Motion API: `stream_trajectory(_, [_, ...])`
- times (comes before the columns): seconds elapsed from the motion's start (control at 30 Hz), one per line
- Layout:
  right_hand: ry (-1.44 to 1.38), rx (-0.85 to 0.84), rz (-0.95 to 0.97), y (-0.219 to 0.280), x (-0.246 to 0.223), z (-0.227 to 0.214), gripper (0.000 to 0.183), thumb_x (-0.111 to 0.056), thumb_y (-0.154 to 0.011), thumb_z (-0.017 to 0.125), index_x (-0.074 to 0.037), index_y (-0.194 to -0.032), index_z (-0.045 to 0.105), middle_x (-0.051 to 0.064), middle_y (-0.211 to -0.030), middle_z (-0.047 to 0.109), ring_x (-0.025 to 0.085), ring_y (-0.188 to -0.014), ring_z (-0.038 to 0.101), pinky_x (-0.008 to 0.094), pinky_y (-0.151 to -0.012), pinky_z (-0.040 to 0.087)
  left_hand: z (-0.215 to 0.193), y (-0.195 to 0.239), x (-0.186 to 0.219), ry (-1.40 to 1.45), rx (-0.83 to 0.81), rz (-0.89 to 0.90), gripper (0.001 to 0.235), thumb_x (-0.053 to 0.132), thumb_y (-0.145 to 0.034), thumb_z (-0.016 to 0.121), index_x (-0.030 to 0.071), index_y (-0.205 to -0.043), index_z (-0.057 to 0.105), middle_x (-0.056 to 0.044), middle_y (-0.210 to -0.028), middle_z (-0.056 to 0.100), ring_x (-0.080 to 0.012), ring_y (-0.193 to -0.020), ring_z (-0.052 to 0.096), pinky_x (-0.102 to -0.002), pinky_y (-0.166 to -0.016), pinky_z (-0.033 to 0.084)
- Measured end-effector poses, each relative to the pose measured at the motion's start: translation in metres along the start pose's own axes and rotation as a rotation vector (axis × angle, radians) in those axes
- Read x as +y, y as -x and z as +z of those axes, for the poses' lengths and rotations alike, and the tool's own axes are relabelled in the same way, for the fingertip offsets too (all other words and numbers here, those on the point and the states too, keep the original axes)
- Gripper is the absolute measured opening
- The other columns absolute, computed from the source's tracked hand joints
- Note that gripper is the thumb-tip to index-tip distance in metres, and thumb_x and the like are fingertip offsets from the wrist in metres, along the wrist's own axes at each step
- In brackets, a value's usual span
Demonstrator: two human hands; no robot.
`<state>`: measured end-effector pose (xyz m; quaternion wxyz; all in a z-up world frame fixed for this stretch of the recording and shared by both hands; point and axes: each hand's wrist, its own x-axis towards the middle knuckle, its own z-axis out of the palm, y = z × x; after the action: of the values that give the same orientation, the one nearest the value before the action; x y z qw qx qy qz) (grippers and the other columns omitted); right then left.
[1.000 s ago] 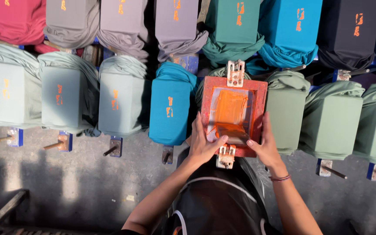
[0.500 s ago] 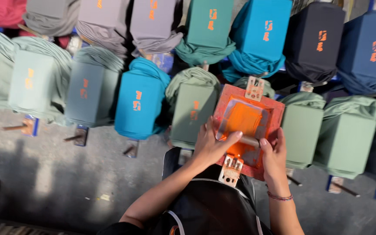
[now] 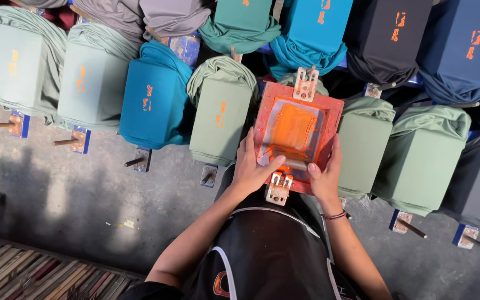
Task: The person uses a squeegee to apply orange ink through a screen printing frame onto a series of folded hoodies arranged on a rack. The person moves the frame along the rack and repeats the squeegee strokes on each garment.
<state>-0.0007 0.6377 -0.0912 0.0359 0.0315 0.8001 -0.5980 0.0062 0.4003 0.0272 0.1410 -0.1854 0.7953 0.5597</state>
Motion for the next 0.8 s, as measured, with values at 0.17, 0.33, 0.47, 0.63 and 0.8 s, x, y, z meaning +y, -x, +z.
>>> stream_trajectory(0.17, [0.249,-0.093,-0.06,-0.017,-0.083,0.001,0.126,-0.056,-0.068,0.081,0.001,-0.159,0.016,0.03,-0.149,0.029,0.051,-0.143,0.031,0.059,-0.119,0.026,0.012,-0.021,-0.027,0.004,-0.02,0.009,0.122,0.072,-0.072,0.067,-0.001,-0.157,0.018,-0.038,-0.148,0.031,-0.058,-0.134,0.039,-0.06,-0.112,0.033])
stream_trajectory(0.33, [1.143,-0.299,-0.247,-0.011,-0.147,0.033,0.087,-0.042,-0.076,0.079,-0.016,-0.152,0.044,0.005,-0.14,0.051,0.026,-0.121,0.056,0.045,-0.098,0.043,0.0,-0.017,-0.013,-0.019,-0.11,-0.011,0.125,0.075,-0.073,0.065,-0.001,-0.158,0.012,-0.035,-0.152,0.025,-0.0552,-0.137,0.036,-0.059,-0.115,0.031])
stream_trajectory(0.47, [1.216,-0.291,-0.051,-0.06,-0.117,0.04,0.026,-0.022,-0.092,0.056,-0.029,-0.108,0.075,-0.002,-0.078,0.068,0.026,-0.074,0.075,0.043,-0.062,0.06,-0.01,-0.009,-0.005,-0.021,-0.142,-0.031,0.121,0.074,-0.077,0.061,0.003,-0.16,0.008,-0.032,-0.153,0.024,-0.0525,-0.139,0.034,-0.058,-0.114,0.031])
stream_trajectory(0.63, [1.151,-0.222,-0.129,-0.033,-0.174,0.047,0.028,-0.008,-0.096,0.056,-0.019,-0.115,0.074,0.006,-0.084,0.071,0.029,-0.086,0.075,0.043,-0.067,0.062,-0.009,-0.017,-0.019,-0.017,-0.177,-0.012,0.122,0.076,-0.079,0.057,0.002,-0.16,0.004,-0.033,-0.154,0.021,-0.0529,-0.14,0.032,-0.06,-0.112,0.031])
stream_trajectory(0.8, [1.131,-0.315,-0.043,-0.041,-0.109,0.036,0.018,-0.021,-0.096,0.06,-0.028,-0.104,0.074,0.0,-0.085,0.073,0.026,-0.089,0.075,0.048,-0.068,0.063,-0.007,-0.017,-0.022,-0.025,-0.202,-0.033,0.122,0.075,-0.079,0.057,0.004,-0.161,0.003,-0.032,-0.156,0.019,-0.0519,-0.143,0.029,-0.061,-0.11,0.032])
